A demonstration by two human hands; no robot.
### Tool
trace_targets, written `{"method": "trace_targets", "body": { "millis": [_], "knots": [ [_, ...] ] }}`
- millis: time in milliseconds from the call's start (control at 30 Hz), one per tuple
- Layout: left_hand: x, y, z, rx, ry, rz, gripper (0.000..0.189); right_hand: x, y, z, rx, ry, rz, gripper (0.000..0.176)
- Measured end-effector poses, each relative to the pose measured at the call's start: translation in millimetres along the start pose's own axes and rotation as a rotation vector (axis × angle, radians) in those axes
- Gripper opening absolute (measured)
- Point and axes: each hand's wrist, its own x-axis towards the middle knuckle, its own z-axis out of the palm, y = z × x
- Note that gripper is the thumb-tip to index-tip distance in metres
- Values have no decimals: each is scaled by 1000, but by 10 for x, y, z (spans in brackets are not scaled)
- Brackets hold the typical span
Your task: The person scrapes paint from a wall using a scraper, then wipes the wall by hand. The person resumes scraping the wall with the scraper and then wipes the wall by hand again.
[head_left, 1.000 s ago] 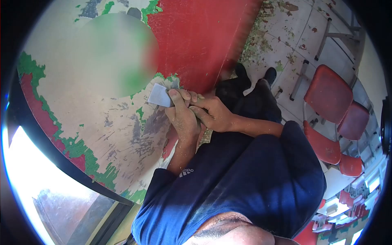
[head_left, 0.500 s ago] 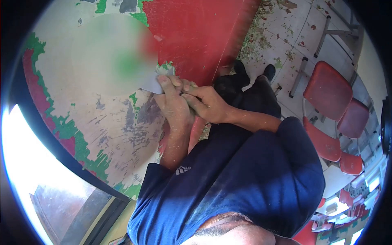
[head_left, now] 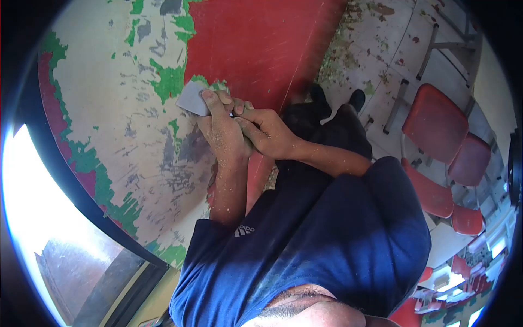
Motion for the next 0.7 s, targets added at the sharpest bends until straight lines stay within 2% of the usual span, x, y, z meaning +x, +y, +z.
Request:
{"method": "trace_targets", "body": {
  "millis": [33, 133, 233, 333, 367, 433, 467, 533, 600, 700],
  "knots": [
    [-71, -46, -98, 22, 1, -29, 30, -73, 26, 99, 32, 14, -15, 19],
    [93, 90, -25, 14, -37, 31, 31, 91, 71, 163, -62, 164, -354, 19],
    [-20, 66, -114, 4, -3, 19, 33, 42, 11, 76, -51, 0, -50, 19],
    [-80, -3, -184, 17, 10, -25, 34, -65, 39, 124, 103, 1, 1, 18],
    [-14, -40, -125, -14, 4, -24, 34, 38, 17, 56, 28, -11, -16, 19],
    [158, 161, 60, 12, -143, 86, 36, 163, -141, -12, -109, -48, -4, 19],
    [167, 251, 44, 45, -193, 137, 37, 170, -215, 43, -76, -20, -24, 19],
    [78, 242, 10, 69, -140, 101, 35, 276, -365, 77, -20, 60, -101, 20],
    [14, 53, -111, 171, -56, 14, 35, 34, -164, 50, 42, 40, -24, 20],
    [-80, -99, -52, 45, 4, 18, 36, -20, -48, 11, 1, 33, 1, 20]
  ]
}}
